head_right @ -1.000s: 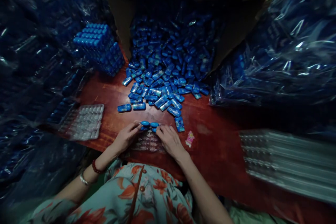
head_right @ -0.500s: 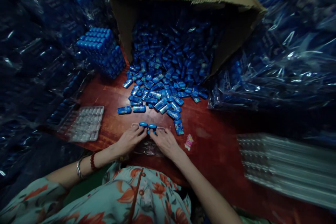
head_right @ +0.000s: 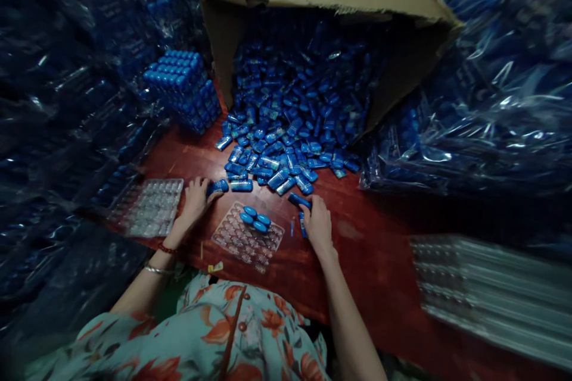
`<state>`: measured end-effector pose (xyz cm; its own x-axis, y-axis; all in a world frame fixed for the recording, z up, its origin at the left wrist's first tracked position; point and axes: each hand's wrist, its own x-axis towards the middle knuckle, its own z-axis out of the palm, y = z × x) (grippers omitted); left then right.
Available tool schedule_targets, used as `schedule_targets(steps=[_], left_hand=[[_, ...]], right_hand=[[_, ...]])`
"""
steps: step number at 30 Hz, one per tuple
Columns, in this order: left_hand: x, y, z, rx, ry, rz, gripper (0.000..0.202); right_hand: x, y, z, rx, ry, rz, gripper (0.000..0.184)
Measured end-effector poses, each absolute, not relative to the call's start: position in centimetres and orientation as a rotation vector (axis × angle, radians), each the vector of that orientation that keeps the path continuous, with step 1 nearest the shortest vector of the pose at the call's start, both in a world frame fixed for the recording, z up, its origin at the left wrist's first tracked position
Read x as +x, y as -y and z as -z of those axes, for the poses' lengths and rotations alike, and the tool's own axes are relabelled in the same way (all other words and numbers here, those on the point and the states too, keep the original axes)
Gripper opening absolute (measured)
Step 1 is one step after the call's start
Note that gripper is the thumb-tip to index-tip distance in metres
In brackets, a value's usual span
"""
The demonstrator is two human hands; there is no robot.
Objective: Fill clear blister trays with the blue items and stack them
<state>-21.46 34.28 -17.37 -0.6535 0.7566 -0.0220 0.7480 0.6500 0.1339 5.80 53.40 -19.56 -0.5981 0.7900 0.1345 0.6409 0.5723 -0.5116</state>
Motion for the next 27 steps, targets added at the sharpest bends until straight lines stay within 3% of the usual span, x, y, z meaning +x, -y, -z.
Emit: schedule_targets(steps=[6,10,15,21,27], left_hand=[[-21.4,-33.9,17.1,1.487,-2.63,-0.154,0.048],[-22.5,-34.6,16.8,1.58,-2.343,-0.183,0.034],[-22.5,-33.3,15.7,1.522,-2.332,-0.145,0.026],[-18.2,-29.8,14.4,1.364,-2.225,-0.994,0.021],[-12.2,-29.3,17.4,1.461,-2.148,-1.349,0.022]], right_hand=[[8.8,-50.8,19.2,-1.007,2.319,-0.667,0.022],[10.4,-49.2,16.0,-0.981,2.277,-0.835,0.02],[9.9,-45.7,14.6,-0.801,2.443,-1.17,0.02],[6.7,-43.1,17.1,-0.653,2.466,-0.913,0.024],[5.6,-44.3,15.8,-0.314,2.946,-0.396,0.032]])
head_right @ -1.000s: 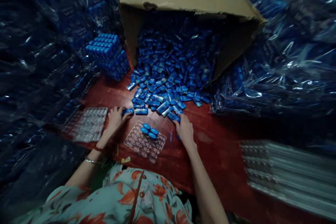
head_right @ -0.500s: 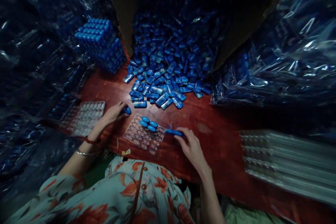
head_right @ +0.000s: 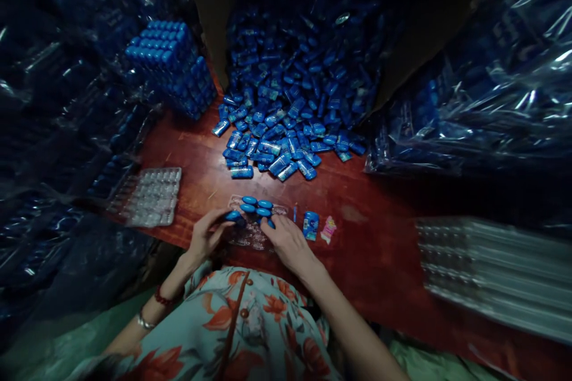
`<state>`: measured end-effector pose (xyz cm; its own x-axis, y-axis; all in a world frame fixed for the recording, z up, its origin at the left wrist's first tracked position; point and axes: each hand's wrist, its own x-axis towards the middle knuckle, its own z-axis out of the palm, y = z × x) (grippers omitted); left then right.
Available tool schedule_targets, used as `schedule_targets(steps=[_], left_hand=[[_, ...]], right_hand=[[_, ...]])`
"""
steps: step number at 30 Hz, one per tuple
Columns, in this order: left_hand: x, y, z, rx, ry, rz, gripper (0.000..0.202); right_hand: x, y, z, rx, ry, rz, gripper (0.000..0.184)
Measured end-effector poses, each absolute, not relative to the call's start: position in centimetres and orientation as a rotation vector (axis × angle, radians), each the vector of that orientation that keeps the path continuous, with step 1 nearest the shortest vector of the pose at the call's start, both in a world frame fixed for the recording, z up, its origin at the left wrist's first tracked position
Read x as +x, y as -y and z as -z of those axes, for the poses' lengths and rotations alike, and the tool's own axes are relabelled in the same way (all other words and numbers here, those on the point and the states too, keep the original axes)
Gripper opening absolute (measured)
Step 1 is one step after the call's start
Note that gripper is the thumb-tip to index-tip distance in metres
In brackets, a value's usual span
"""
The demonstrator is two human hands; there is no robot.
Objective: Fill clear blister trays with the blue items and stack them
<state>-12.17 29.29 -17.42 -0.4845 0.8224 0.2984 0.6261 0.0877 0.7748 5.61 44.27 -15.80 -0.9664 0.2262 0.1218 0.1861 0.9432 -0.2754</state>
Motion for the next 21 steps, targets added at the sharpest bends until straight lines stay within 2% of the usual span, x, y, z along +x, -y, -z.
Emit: schedule_targets(steps=[4,7,12,16,18,21], left_hand=[[-12.0,-29.4,20.5,1.775,-2.024,-1.33,0.032],[-12.8,-29.6,21.5,1.906,-1.995,-1.122,0.034],[-13.1,-30.8,19.8,2.14,-1.933,-0.657,0.03],[-13.8,-31.3,18.0,2.444,-1.908,-0.441,0.031],[-14.7,-31.1,17.8,2.532,-1.908,-0.428,0.033],[-16.6,-31.5,17.9,2.358,-2.108,-0.665,0.033]], right_hand=[[4.7,-44.9,14.3,-0.166,3.083,-0.188,0.027],[4.2,-45.1,13.9,-0.126,3.111,-0.078,0.025],[3.0,-44.9,13.4,-0.055,3.143,0.028,0.022],[2.5,-44.2,13.1,-0.088,3.168,0.122,0.026],[3.4,-44.1,13.3,-0.199,3.098,0.117,0.032],[6.3,-44.7,14.1,-0.555,2.874,-0.036,0.034]])
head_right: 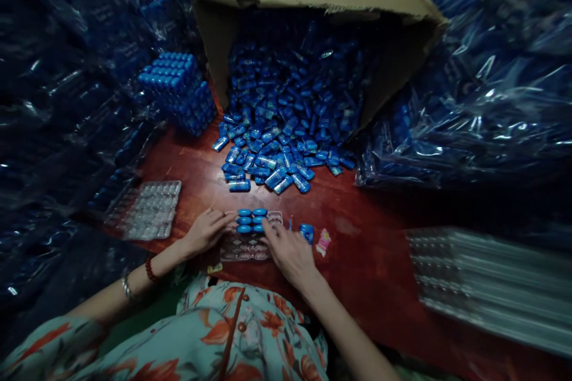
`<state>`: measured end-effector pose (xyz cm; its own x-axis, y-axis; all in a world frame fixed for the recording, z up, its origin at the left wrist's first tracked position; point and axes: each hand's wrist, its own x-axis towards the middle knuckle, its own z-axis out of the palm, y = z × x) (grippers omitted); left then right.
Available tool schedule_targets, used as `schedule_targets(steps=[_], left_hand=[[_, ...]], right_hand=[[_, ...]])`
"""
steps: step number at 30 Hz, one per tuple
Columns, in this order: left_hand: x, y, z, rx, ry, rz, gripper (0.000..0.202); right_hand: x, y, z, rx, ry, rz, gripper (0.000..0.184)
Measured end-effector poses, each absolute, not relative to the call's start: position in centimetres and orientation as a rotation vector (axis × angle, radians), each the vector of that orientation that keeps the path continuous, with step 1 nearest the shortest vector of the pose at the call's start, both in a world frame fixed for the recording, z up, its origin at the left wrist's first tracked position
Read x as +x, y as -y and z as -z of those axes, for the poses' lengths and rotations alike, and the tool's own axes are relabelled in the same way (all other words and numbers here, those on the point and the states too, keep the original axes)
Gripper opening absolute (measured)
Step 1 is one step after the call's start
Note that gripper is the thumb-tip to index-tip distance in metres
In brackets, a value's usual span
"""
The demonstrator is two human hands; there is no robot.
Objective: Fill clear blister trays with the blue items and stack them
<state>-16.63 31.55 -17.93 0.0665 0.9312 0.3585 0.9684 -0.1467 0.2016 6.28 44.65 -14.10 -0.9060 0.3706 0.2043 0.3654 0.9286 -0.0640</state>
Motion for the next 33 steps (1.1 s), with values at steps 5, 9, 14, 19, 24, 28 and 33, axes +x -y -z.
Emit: schedule_targets(steps=[5,9,14,19,24,28,33], left_hand=[[-19.6,-36.8,18.0,-1.966,2.383,0.683,0.029],[-19.5,-40.5,18.1,-2.11,2.469,0.23,0.029],[-19.6,-38.2,18.2,-2.162,2.64,0.187,0.037],[-20.3,-31.7,16.8,-1.891,2.885,1.012,0.033],[-15.6,-27.4,14.8,-1.17,2.861,1.711,0.024],[-10.9,-27.2,15.2,-1.453,2.703,1.758,0.018],[-9.3,-28.2,18.0,-1.795,2.382,1.579,0.028]], right_hand=[[10.0,-47.4,14.2,-1.503,2.703,-0.359,0.033],[9.6,-48.0,13.8,-1.71,2.975,-0.431,0.038],[10.2,-47.3,15.2,-1.575,2.998,-0.579,0.026],[11.9,-47.2,16.7,-1.171,2.452,-1.147,0.032],[10.3,-44.6,17.5,-1.099,1.892,-1.543,0.033],[8.2,-43.5,18.4,-0.999,2.062,-1.408,0.027],[7.5,-44.2,18.3,-0.444,2.622,-0.896,0.03]])
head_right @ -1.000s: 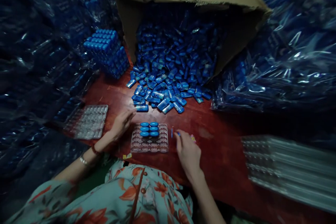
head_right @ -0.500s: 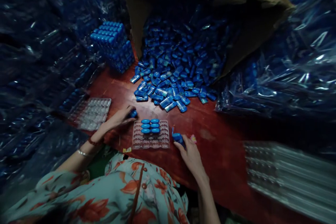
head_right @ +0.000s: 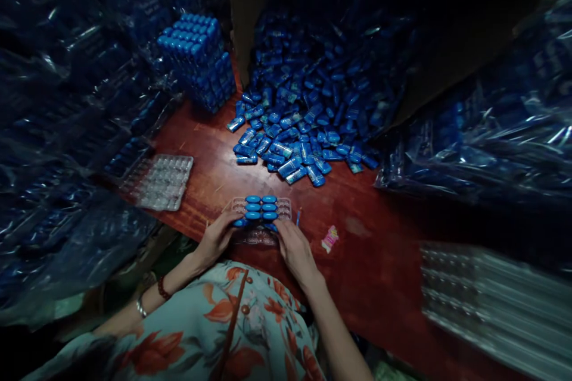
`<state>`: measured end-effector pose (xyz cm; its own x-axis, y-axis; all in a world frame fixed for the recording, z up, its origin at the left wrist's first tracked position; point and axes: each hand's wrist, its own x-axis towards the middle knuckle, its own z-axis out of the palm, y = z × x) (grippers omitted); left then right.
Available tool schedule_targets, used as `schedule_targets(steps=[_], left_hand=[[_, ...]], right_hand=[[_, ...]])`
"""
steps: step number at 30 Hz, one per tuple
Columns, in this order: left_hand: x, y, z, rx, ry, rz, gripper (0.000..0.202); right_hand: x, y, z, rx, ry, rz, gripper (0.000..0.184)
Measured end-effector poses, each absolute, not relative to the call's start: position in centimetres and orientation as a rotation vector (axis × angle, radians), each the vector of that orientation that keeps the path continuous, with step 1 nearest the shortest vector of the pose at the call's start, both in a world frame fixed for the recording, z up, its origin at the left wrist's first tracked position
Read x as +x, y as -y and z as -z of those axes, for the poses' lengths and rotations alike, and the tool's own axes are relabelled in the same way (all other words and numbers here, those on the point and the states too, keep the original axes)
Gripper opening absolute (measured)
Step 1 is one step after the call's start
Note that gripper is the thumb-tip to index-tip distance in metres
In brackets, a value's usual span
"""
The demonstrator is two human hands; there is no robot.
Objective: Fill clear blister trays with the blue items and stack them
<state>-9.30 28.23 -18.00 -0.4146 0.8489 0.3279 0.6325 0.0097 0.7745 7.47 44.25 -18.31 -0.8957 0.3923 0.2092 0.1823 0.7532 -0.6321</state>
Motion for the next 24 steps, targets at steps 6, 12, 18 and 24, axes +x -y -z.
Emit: schedule_targets(steps=[6,12,18,24], left_hand=[[-10.1,-28.2,19.0,1.928,-2.055,-0.994,0.038],[-10.5,-28.4,19.0,1.871,-1.995,-0.998,0.042],[-10.0,-28.5,19.6,1.799,-2.003,-1.052,0.038],[-9.5,-28.9,19.1,2.01,-2.118,-0.814,0.035]], right_hand=[[6.0,-43.4,16.1,-0.31,3.089,-0.179,0.037],[3.8,-43.0,14.1,-0.291,3.31,0.009,0.036],[5.4,-44.0,16.1,-0.176,3.139,-0.074,0.042],[7.1,-43.9,18.2,-0.227,2.846,-0.089,0.034]])
